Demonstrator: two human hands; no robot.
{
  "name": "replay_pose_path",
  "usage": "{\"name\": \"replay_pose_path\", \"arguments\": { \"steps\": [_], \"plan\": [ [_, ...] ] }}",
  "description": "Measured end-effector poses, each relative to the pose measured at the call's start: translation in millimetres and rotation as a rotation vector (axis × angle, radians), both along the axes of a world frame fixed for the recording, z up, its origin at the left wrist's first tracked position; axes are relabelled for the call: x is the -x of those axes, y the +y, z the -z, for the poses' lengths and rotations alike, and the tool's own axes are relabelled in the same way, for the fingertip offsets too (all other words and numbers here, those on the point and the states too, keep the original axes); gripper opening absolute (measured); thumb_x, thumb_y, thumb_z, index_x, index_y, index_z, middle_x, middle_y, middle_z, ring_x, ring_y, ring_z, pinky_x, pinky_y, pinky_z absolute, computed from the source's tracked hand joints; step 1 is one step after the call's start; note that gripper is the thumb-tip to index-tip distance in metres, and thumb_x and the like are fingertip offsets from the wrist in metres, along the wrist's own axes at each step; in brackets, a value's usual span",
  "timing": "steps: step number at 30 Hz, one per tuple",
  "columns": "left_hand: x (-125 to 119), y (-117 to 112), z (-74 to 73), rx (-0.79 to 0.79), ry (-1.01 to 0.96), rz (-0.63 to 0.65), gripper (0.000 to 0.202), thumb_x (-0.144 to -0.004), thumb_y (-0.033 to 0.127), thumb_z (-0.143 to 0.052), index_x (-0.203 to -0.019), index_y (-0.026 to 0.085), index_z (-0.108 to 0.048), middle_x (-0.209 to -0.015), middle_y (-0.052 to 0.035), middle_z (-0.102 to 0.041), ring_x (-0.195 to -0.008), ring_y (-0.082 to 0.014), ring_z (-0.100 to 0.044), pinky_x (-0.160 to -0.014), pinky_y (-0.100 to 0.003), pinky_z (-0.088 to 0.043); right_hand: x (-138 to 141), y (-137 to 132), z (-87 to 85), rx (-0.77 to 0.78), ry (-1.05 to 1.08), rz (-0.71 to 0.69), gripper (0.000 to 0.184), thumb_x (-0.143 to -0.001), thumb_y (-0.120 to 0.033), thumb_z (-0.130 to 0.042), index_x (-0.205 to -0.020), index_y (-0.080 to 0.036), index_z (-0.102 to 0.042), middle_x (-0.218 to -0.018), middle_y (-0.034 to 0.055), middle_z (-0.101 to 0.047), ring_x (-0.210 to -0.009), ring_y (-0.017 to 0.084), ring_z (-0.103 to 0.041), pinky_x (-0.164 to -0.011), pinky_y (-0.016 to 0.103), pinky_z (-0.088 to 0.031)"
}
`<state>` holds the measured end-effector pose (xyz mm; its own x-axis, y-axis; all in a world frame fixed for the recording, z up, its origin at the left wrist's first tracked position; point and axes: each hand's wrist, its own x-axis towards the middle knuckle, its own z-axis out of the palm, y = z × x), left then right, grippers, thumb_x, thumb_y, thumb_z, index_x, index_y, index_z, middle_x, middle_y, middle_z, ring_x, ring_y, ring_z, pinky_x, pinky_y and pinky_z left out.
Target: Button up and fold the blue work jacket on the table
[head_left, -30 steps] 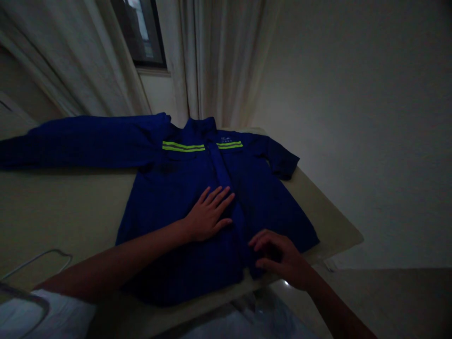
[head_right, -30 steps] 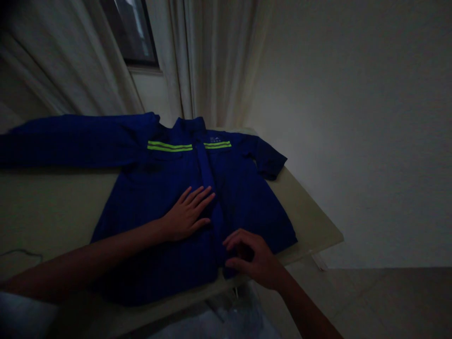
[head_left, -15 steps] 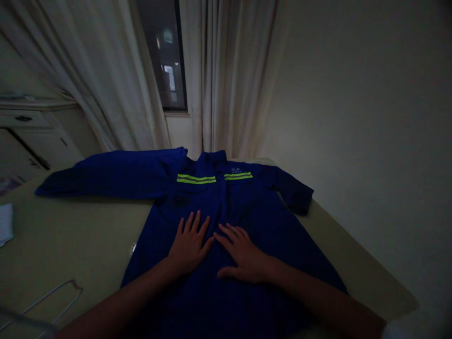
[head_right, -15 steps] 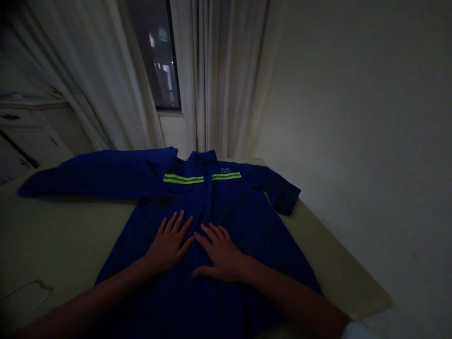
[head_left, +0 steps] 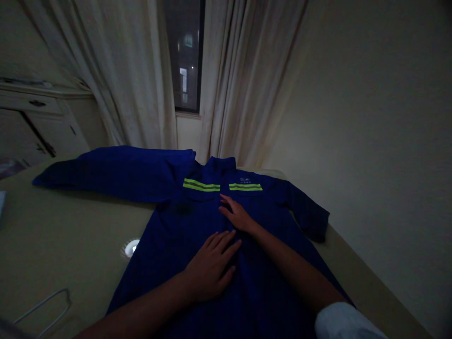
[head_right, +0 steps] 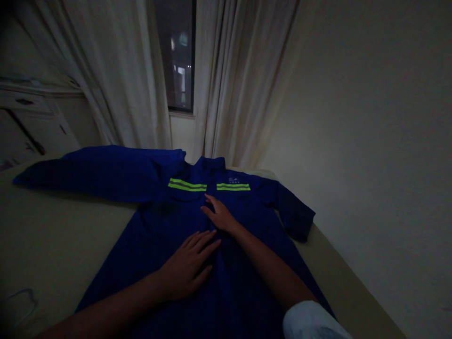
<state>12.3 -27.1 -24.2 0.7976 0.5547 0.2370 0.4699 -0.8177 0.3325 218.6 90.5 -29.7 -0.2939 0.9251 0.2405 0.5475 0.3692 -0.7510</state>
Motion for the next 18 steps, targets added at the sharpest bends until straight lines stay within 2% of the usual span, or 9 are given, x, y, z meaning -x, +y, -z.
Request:
{"name": "replay_pose_path", "arguments": {
  "steps": [3,5,7,9,13,16,18],
  "plan": [
    [2,-1,-1.6,0.036,-0.018,-0.003,0.069,-0.097,0.023,-0.053,-0.163,0.029,-0.034,-0.172,-0.0116,-0.032,-0.155,-0.0336,-0.037,-0.125,-0.059,-0.035,8,5,8.3,-0.113,-0.056,0.078,0.051,-0.098,-0.042,-0.063,-0.143,-0.020,-0.059,-0.139,0.0161,-0.067,-0.131,0.030,-0.061,-0.117,0.053,-0.043],
    [3,-1,-3.5,0.053,-0.044,0.017,0.070,-0.095,0.022,-0.055,-0.162,0.027,-0.034,-0.169,-0.0135,-0.037,-0.153,-0.0322,-0.040,-0.126,-0.060,-0.033,7,4,10.5,-0.187,-0.090,0.073,0.051,-0.090,-0.030,-0.066,-0.140,-0.020,-0.060,-0.144,0.0156,-0.062,-0.134,0.030,-0.057,-0.119,0.052,-0.041],
    [3,-1,-5.3,0.063,-0.090,0.014,0.068,-0.093,0.022,-0.058,-0.158,0.024,-0.037,-0.161,-0.0152,-0.045,-0.150,-0.0299,-0.043,-0.128,-0.057,-0.031,1,5,9.7,-0.236,-0.073,0.091,0.056,-0.083,-0.016,-0.062,-0.139,-0.021,-0.060,-0.147,0.0140,-0.058,-0.132,0.028,-0.058,-0.116,0.048,-0.044],
    [2,0,-6.1,0.072,-0.125,0.007,0.061,-0.092,0.023,-0.061,-0.150,0.022,-0.044,-0.152,-0.0148,-0.053,-0.147,-0.0280,-0.046,-0.129,-0.053,-0.031,-11,9,7.2,-0.248,-0.027,0.178,0.060,-0.075,-0.008,-0.054,-0.133,-0.023,-0.063,-0.140,0.0115,-0.060,-0.122,0.025,-0.062,-0.108,0.045,-0.051],
    [3,2,-4.2,0.088,-0.102,0.143,0.040,-0.100,0.027,-0.057,-0.139,0.025,-0.054,-0.143,-0.0085,-0.062,-0.146,-0.0234,-0.049,-0.132,-0.050,-0.024,-47,23,5.8,-0.259,0.008,0.385,0.053,-0.066,-0.008,-0.053,-0.115,-0.022,-0.068,-0.121,0.0096,-0.066,-0.112,0.027,-0.063,-0.101,0.046,-0.054],
    [5,4,-2.3,0.068,-0.067,0.240,0.042,-0.104,0.038,-0.054,-0.145,0.030,-0.055,-0.154,-0.0063,-0.057,-0.152,-0.0262,-0.043,-0.132,-0.054,-0.021,-68,30,11.9,-0.268,0.002,0.473,0.048,-0.066,-0.011,-0.054,-0.111,-0.021,-0.069,-0.117,0.0099,-0.066,-0.109,0.028,-0.063,-0.099,0.046,-0.055],
    [6,5,-1.8,0.061,-0.050,0.251,0.047,-0.104,0.043,-0.052,-0.150,0.032,-0.053,-0.160,-0.0060,-0.052,-0.154,-0.0285,-0.041,-0.131,-0.055,-0.023,-72,30,16.6,-0.278,-0.024,0.463,0.046,-0.067,-0.011,-0.054,-0.110,-0.022,-0.070,-0.115,0.0095,-0.066,-0.109,0.028,-0.063,-0.102,0.047,-0.053]
  ]
}}
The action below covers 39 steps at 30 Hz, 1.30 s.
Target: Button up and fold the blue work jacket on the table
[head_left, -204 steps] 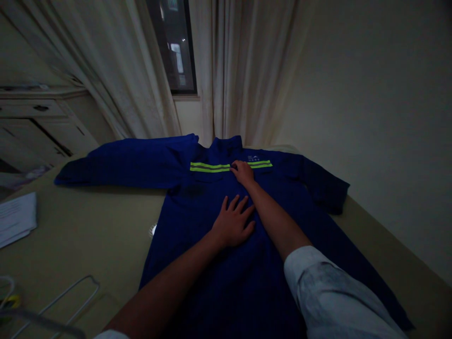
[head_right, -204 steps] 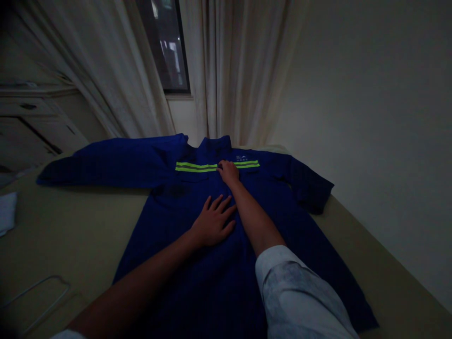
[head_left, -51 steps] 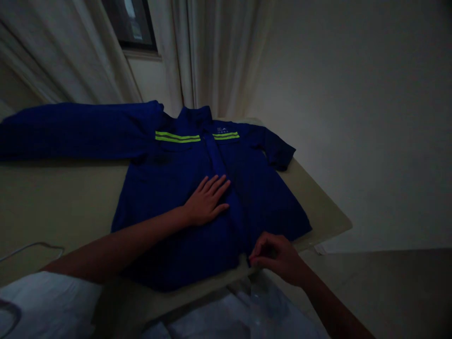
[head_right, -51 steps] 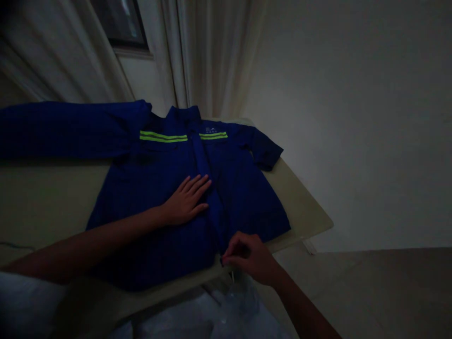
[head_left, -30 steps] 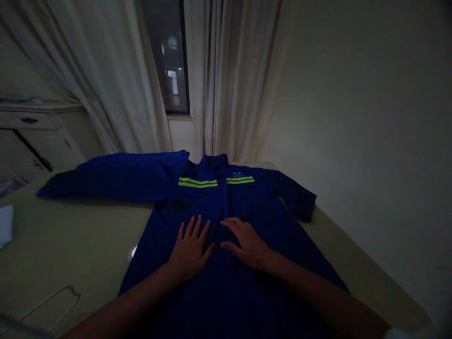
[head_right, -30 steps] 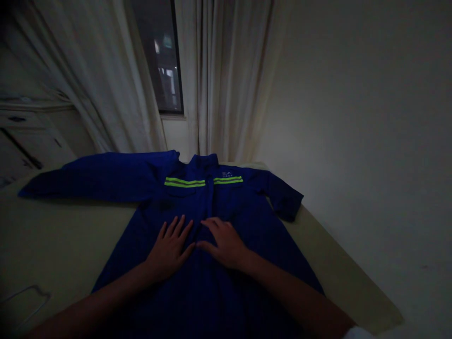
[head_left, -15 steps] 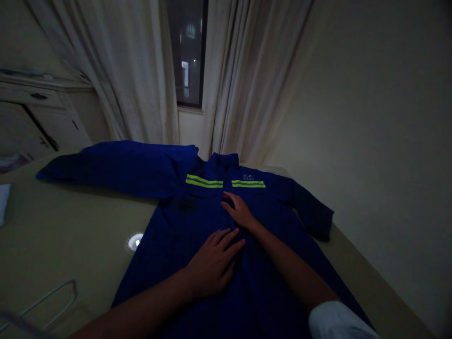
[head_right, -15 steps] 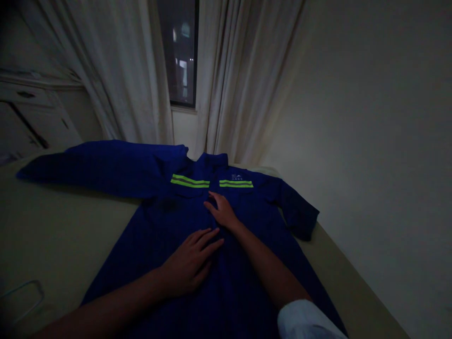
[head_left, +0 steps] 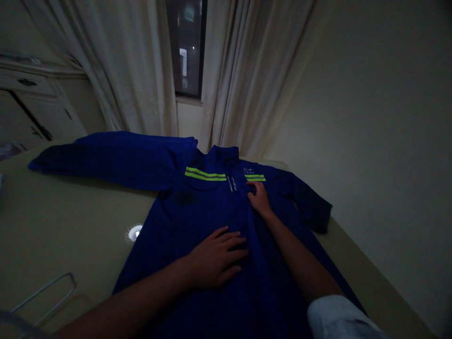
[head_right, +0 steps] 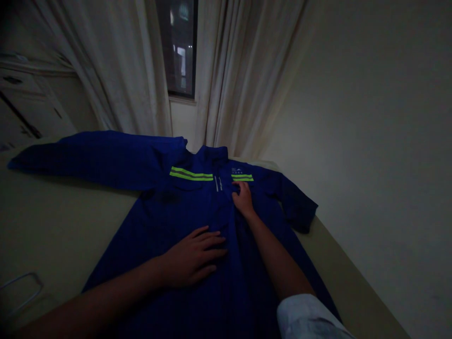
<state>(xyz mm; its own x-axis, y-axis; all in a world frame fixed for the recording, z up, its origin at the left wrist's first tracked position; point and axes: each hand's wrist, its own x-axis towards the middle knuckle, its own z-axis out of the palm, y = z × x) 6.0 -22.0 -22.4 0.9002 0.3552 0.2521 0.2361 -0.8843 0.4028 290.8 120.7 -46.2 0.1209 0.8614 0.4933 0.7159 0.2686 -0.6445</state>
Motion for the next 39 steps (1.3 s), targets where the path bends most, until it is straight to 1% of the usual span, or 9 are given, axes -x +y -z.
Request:
{"name": "replay_pose_path", "arguments": {
  "steps": [4,7,12,16,21,26,30,34,39],
  "plan": [
    [0,1,-1.2,0.010,0.014,-0.009,0.051,-0.104,0.043,-0.051,-0.153,0.031,-0.051,-0.159,-0.0063,-0.054,-0.151,-0.0278,-0.044,-0.129,-0.054,-0.025,6,-3,2.7,-0.001,-0.070,-0.062,0.034,-0.076,-0.014,-0.056,-0.104,-0.023,-0.072,-0.115,0.0100,-0.065,-0.113,0.028,-0.063,-0.110,0.049,-0.049],
    [-1,1,-3.1,0.012,0.014,-0.011,0.055,-0.103,0.042,-0.053,-0.157,0.033,-0.047,-0.159,-0.0064,-0.054,-0.151,-0.0280,-0.045,-0.129,-0.053,-0.026,10,-5,0.4,0.003,-0.062,-0.035,0.019,-0.084,-0.026,-0.064,-0.101,-0.021,-0.072,-0.114,0.0115,-0.064,-0.112,0.029,-0.063,-0.109,0.049,-0.049],
    [-1,0,-2.9,-0.031,0.021,0.021,0.058,-0.104,0.033,-0.051,-0.160,0.040,-0.041,-0.166,-0.0017,-0.045,-0.152,-0.0267,-0.043,-0.129,-0.054,-0.027,4,-4,-0.8,0.016,0.042,-0.007,0.023,-0.084,-0.028,-0.065,-0.105,-0.021,-0.069,-0.113,0.0122,-0.067,-0.107,0.028,-0.065,-0.099,0.046,-0.054],
    [-3,0,-0.5,-0.114,0.022,0.149,0.056,-0.106,0.026,-0.047,-0.160,0.040,-0.042,-0.169,0.0014,-0.041,-0.157,-0.0237,-0.036,-0.130,-0.051,-0.026,4,1,-0.4,0.058,0.284,-0.071,0.026,-0.079,-0.031,-0.064,-0.104,-0.022,-0.065,-0.114,0.0108,-0.069,-0.108,0.027,-0.066,-0.096,0.045,-0.056],
    [-7,-16,-7.4,-0.086,0.038,0.232,0.052,-0.109,0.042,-0.045,-0.160,0.036,-0.042,-0.163,-0.0007,-0.050,-0.155,-0.0245,-0.039,-0.128,-0.051,-0.030,18,1,-2.1,0.231,0.501,-0.262,0.031,-0.078,-0.037,-0.069,-0.106,-0.022,-0.066,-0.111,0.0080,-0.073,-0.105,0.026,-0.068,-0.093,0.042,-0.056],
    [-7,-40,-17.5,-0.044,0.054,0.284,0.062,-0.106,0.057,-0.043,-0.163,0.030,-0.040,-0.167,-0.0061,-0.043,-0.156,-0.0306,-0.037,-0.128,-0.057,-0.029,28,-5,-3.5,0.318,0.319,-0.301,0.030,-0.082,-0.031,-0.064,-0.109,-0.020,-0.071,-0.106,0.0054,-0.072,-0.088,0.020,-0.067,-0.085,0.037,-0.057],
    [-7,-45,-16.6,-0.038,0.052,0.298,0.062,-0.107,0.053,-0.042,-0.164,0.029,-0.037,-0.169,-0.0053,-0.040,-0.157,-0.0314,-0.034,-0.130,-0.058,-0.024,32,-6,-5.7,0.211,0.128,-0.190,0.017,-0.081,-0.023,-0.063,-0.094,-0.021,-0.075,-0.102,0.0055,-0.069,-0.087,0.020,-0.066,-0.089,0.039,-0.056],
    [-8,-46,-16.0,-0.057,0.041,0.304,0.057,-0.107,0.049,-0.042,-0.162,0.031,-0.041,-0.160,-0.0067,-0.052,-0.147,-0.0294,-0.048,-0.130,-0.056,-0.024,34,-6,-7.7,0.167,-0.030,-0.146,0.011,-0.080,-0.025,-0.073,-0.089,-0.020,-0.075,-0.107,0.0079,-0.065,-0.083,0.019,-0.063,-0.084,0.038,-0.057],
    [-9,-45,-17.5,-0.080,0.021,0.310,0.056,-0.106,0.046,-0.046,-0.160,0.030,-0.044,-0.148,-0.0090,-0.061,-0.144,-0.0280,-0.051,-0.128,-0.052,-0.030,34,-8,-4.5,0.149,-0.131,-0.130,0.021,-0.082,-0.010,-0.062,-0.097,-0.020,-0.073,-0.110,0.0087,-0.060,-0.092,0.021,-0.062,-0.092,0.039,-0.056]
  ]
}}
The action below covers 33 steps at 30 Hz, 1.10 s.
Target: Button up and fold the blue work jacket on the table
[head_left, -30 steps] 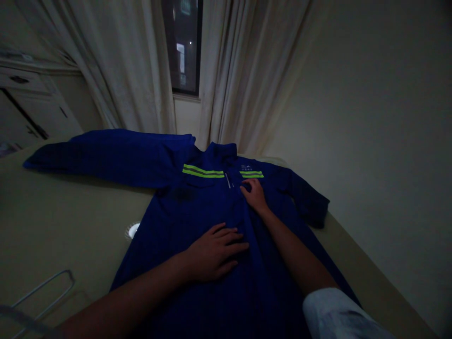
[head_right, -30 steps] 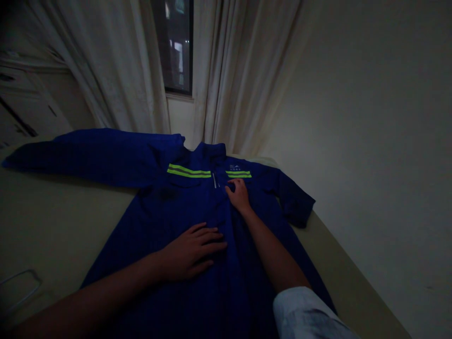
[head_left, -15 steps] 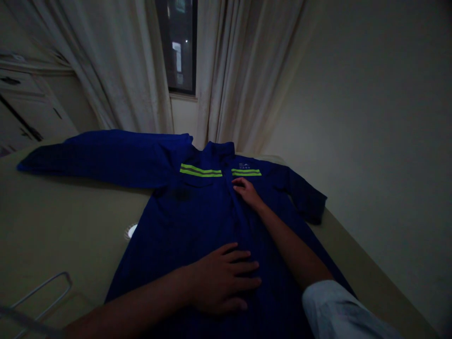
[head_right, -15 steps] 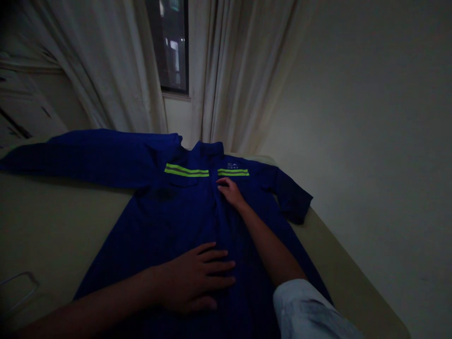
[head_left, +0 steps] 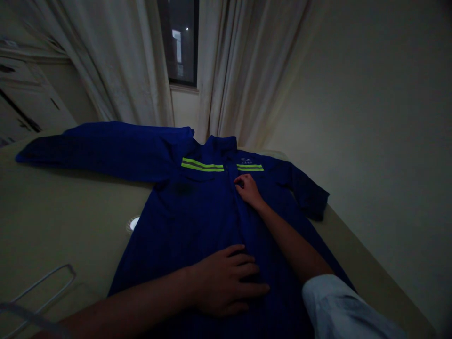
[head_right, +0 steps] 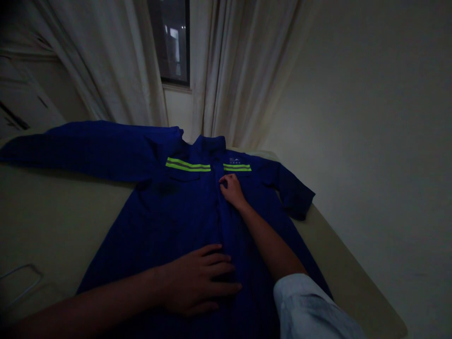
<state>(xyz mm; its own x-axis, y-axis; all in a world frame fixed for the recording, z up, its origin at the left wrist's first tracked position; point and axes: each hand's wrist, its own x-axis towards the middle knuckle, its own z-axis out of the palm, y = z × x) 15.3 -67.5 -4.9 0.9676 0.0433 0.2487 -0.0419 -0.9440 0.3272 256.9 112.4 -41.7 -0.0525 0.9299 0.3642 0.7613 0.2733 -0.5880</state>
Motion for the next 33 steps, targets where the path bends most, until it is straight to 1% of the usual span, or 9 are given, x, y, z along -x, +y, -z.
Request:
{"name": "replay_pose_path", "arguments": {
  "steps": [3,6,8,11,13,20,25,30,33],
  "plan": [
    [-0.1,0.8,3.6,-0.013,-0.027,0.013,0.051,-0.107,0.045,-0.045,-0.154,0.027,-0.051,-0.153,-0.0098,-0.058,-0.147,-0.0284,-0.048,-0.128,-0.052,-0.030,2.3,-3.3,2.0,-0.092,-0.064,-0.008,0.025,-0.084,-0.008,-0.058,-0.100,-0.020,-0.073,-0.117,0.0102,-0.058,-0.108,0.024,-0.061,-0.103,0.043,-0.052],
    [0.5,1.6,6.5,-0.036,-0.027,0.025,0.048,-0.108,0.045,-0.043,-0.152,0.028,-0.054,-0.159,-0.0079,-0.053,-0.150,-0.0286,-0.044,-0.128,-0.053,-0.028,3.7,-4.3,2.4,-0.166,-0.078,-0.025,0.014,-0.090,-0.018,-0.064,-0.099,-0.021,-0.074,-0.120,0.0108,-0.058,-0.118,0.027,-0.059,-0.110,0.046,-0.047],
    [1.0,1.7,6.4,-0.034,-0.015,0.020,0.050,-0.108,0.046,-0.043,-0.154,0.029,-0.052,-0.161,-0.0063,-0.051,-0.151,-0.0294,-0.042,-0.128,-0.055,-0.028,2.5,-3.0,2.9,-0.141,-0.062,-0.047,0.010,-0.089,-0.023,-0.069,-0.098,-0.021,-0.073,-0.116,0.0094,-0.059,-0.115,0.026,-0.060,-0.108,0.045,-0.048],
    [1.5,1.6,4.5,-0.016,0.002,0.013,0.053,-0.108,0.046,-0.042,-0.158,0.029,-0.047,-0.163,-0.0053,-0.049,-0.151,-0.0305,-0.043,-0.127,-0.058,-0.029,-1.1,-0.2,4.6,-0.057,-0.028,-0.073,0.013,-0.088,-0.019,-0.068,-0.100,-0.021,-0.073,-0.110,0.0069,-0.060,-0.102,0.022,-0.063,-0.100,0.041,-0.052],
    [1.3,1.5,3.7,-0.012,0.005,0.014,0.053,-0.108,0.046,-0.042,-0.159,0.030,-0.046,-0.164,-0.0052,-0.048,-0.151,-0.0305,-0.043,-0.126,-0.059,-0.031,-2.7,0.8,5.7,-0.044,-0.014,-0.087,0.017,-0.088,-0.015,-0.065,-0.102,-0.021,-0.073,-0.111,0.0063,-0.061,-0.098,0.021,-0.063,-0.098,0.040,-0.053],
    [0.5,1.8,2.3,-0.014,0.015,0.028,0.048,-0.109,0.046,-0.040,-0.153,0.031,-0.053,-0.167,-0.0030,-0.044,-0.155,-0.0310,-0.038,-0.126,-0.059,-0.030,-0.5,-0.6,4.6,-0.063,-0.063,-0.092,0.018,-0.090,-0.011,-0.060,-0.097,-0.021,-0.074,-0.109,0.0068,-0.061,-0.105,0.022,-0.063,-0.101,0.040,-0.050],
    [1.6,0.9,0.8,0.013,0.022,0.022,0.051,-0.109,0.044,-0.041,-0.157,0.032,-0.048,-0.169,-0.0021,-0.041,-0.156,-0.0296,-0.037,-0.128,-0.061,-0.028,0.7,-0.9,3.5,-0.054,-0.060,-0.062,0.007,-0.089,-0.021,-0.070,-0.095,-0.021,-0.074,-0.105,0.0065,-0.062,-0.101,0.023,-0.063,-0.099,0.040,-0.051],
    [1.5,1.9,2.2,0.018,0.019,0.016,0.052,-0.108,0.045,-0.043,-0.158,0.033,-0.047,-0.170,-0.0031,-0.039,-0.155,-0.0296,-0.039,-0.128,-0.060,-0.028,0.2,0.2,5.0,-0.032,-0.058,-0.062,0.015,-0.088,-0.014,-0.066,-0.099,-0.021,-0.073,-0.108,0.0067,-0.063,-0.101,0.022,-0.063,-0.098,0.040,-0.051],
    [1.2,2.9,2.7,0.022,0.029,0.019,0.053,-0.108,0.046,-0.041,-0.160,0.034,-0.045,-0.167,-0.0055,-0.044,-0.156,-0.0298,-0.037,-0.128,-0.059,-0.027,-0.1,1.3,6.0,-0.037,-0.077,-0.074,0.017,-0.089,-0.013,-0.064,-0.100,-0.021,-0.074,-0.108,0.0072,-0.064,-0.103,0.022,-0.063,-0.100,0.040,-0.050]
  ]
}}
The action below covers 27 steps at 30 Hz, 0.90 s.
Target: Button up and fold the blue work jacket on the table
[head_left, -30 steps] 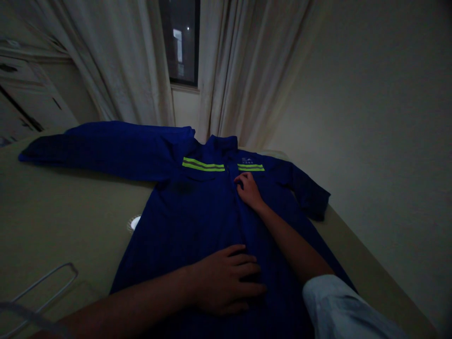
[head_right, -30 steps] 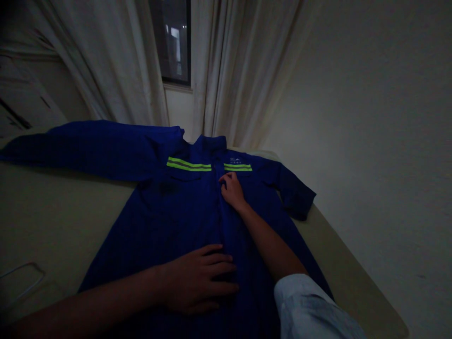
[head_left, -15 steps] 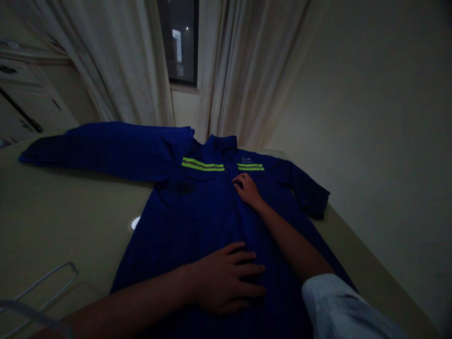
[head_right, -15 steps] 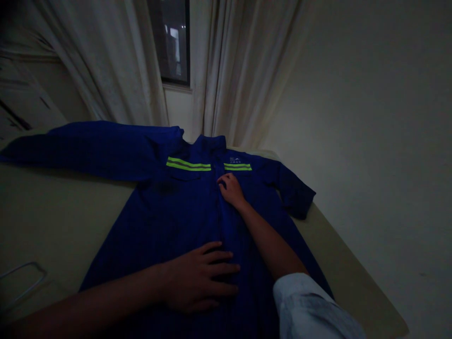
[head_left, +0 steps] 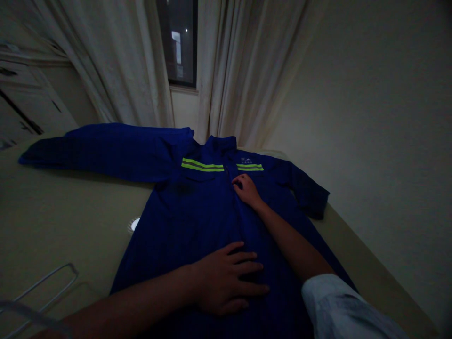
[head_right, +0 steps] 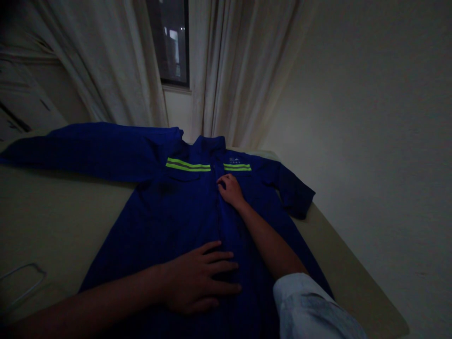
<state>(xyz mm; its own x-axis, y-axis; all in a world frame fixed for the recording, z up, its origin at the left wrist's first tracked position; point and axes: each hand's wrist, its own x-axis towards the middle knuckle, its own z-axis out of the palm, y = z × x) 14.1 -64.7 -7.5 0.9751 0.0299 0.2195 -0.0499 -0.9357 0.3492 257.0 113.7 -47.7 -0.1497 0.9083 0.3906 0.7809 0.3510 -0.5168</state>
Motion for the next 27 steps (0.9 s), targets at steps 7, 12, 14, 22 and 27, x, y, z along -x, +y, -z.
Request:
{"name": "replay_pose_path", "arguments": {
  "steps": [7,12,14,22,27],
  "plan": [
    [0,-1,-1.4,0.029,0.003,0.005,0.054,-0.108,0.047,-0.041,-0.159,0.029,-0.046,-0.165,-0.0068,-0.047,-0.157,-0.0291,-0.036,-0.129,-0.057,-0.025,1,-2,-1.0,-0.015,-0.043,0.046,0.005,-0.092,-0.022,-0.071,-0.095,-0.021,-0.075,-0.104,0.0073,-0.065,-0.101,0.023,-0.064,-0.098,0.040,-0.050],
    [-1,8,0.8,-0.014,0.005,0.024,0.054,-0.108,0.050,-0.043,-0.156,0.027,-0.048,-0.167,-0.0062,-0.044,-0.158,-0.0290,-0.033,-0.130,-0.055,-0.023,8,-8,-10.0,-0.118,-0.034,0.067,0.006,-0.090,-0.021,-0.073,-0.095,-0.019,-0.074,-0.113,0.0107,-0.064,-0.111,0.026,-0.062,-0.103,0.043,-0.049],
    [-1,8,-0.4,-0.072,0.004,0.005,0.053,-0.108,0.049,-0.043,-0.156,0.027,-0.047,-0.168,-0.0061,-0.042,-0.158,-0.0313,-0.032,-0.129,-0.057,-0.022,11,-20,-21.2,-0.193,-0.018,0.048,0.009,-0.091,-0.016,-0.069,-0.097,-0.020,-0.073,-0.116,0.0114,-0.064,-0.115,0.027,-0.061,-0.107,0.044,-0.048],
    [27,-86,-21.0,-0.106,0.021,-0.075,0.044,-0.102,0.048,-0.059,-0.138,0.023,-0.060,-0.127,-0.0095,-0.072,-0.109,-0.0244,-0.067,-0.097,-0.040,-0.048,18,-219,-97.5,0.045,-0.068,-0.424,0.023,-0.107,-0.040,-0.056,-0.109,-0.022,-0.070,-0.102,0.0056,-0.071,-0.098,0.020,-0.067,-0.091,0.034,-0.053],
    [43,-113,-10.9,-0.077,0.087,-0.200,0.022,-0.102,0.027,-0.062,-0.122,0.022,-0.064,-0.119,-0.0050,-0.071,-0.107,-0.0231,-0.065,-0.091,-0.037,-0.049,19,-338,-89.3,0.219,-0.268,-0.436,0.059,-0.085,-0.060,-0.082,-0.129,-0.024,-0.067,-0.127,0.0107,-0.072,-0.113,0.028,-0.068,-0.097,0.041,-0.056]
  ]
}}
